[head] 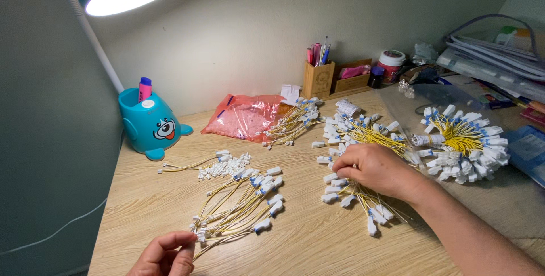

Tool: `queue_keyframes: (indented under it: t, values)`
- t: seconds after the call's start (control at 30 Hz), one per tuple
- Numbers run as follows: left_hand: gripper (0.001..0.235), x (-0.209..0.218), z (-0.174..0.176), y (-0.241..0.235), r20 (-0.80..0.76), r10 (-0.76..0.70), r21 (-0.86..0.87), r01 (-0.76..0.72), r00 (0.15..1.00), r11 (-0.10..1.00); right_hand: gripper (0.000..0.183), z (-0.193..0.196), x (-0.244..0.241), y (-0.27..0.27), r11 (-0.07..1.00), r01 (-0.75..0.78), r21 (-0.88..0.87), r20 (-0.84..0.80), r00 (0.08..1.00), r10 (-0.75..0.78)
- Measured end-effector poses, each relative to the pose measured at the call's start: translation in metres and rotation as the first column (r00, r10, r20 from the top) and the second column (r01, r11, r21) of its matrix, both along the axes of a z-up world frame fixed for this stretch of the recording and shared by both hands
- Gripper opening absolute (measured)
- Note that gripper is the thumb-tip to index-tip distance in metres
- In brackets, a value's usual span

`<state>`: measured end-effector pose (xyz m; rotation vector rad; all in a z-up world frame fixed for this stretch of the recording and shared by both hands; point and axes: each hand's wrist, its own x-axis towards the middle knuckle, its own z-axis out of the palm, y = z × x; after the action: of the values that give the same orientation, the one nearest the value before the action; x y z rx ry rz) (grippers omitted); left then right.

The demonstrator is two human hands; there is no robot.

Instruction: The person assembles small white plastic LED connectors onto yellow wires by hand. They repeatedly pick up a connector and a wire, insert the wire into the connector, and place the finished assembly on the table among other completed units.

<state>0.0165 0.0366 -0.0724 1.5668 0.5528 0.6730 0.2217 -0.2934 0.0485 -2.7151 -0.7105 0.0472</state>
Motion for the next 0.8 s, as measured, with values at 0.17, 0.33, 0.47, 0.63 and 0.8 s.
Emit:
queue_keyframes:
  t: [0.17, 0.33, 0.47, 0.63, 0.8]
  values:
    - [0.013, -0.004, 0.008, -0.008, 0.044, -0.009, 0.058, 0.007, 0.999, 0.998, 0.015, -0.008, -0.005, 0.000, 0.989, -0.107, -0.103, 0.032, 0.993, 0.111]
    - [0.010, -0.006, 0.017, -0.020, 0.100, -0.002, 0.059, -0.004, 0.995, 0.998, 0.021, -0.010, -0.014, 0.005, 0.935, -0.210, -0.285, -0.035, 0.977, 0.208]
    - [0.011, -0.007, 0.017, -0.024, 0.139, -0.009, 0.032, 0.005, 0.990, 0.999, 0.011, -0.024, -0.013, 0.010, 0.911, -0.256, -0.324, 0.016, 0.961, 0.276]
    - [0.012, -0.005, 0.014, -0.026, 0.114, -0.013, 0.070, 0.005, 0.993, 0.998, 0.014, -0.018, -0.016, 0.018, 0.901, -0.172, -0.399, 0.028, 0.980, 0.199]
    - [0.025, 0.000, 0.012, -0.032, 0.114, -0.016, -0.099, 0.027, 0.993, 0.995, 0.011, 0.041, -0.032, 0.007, 0.995, 0.026, 0.093, 0.068, 0.997, -0.033]
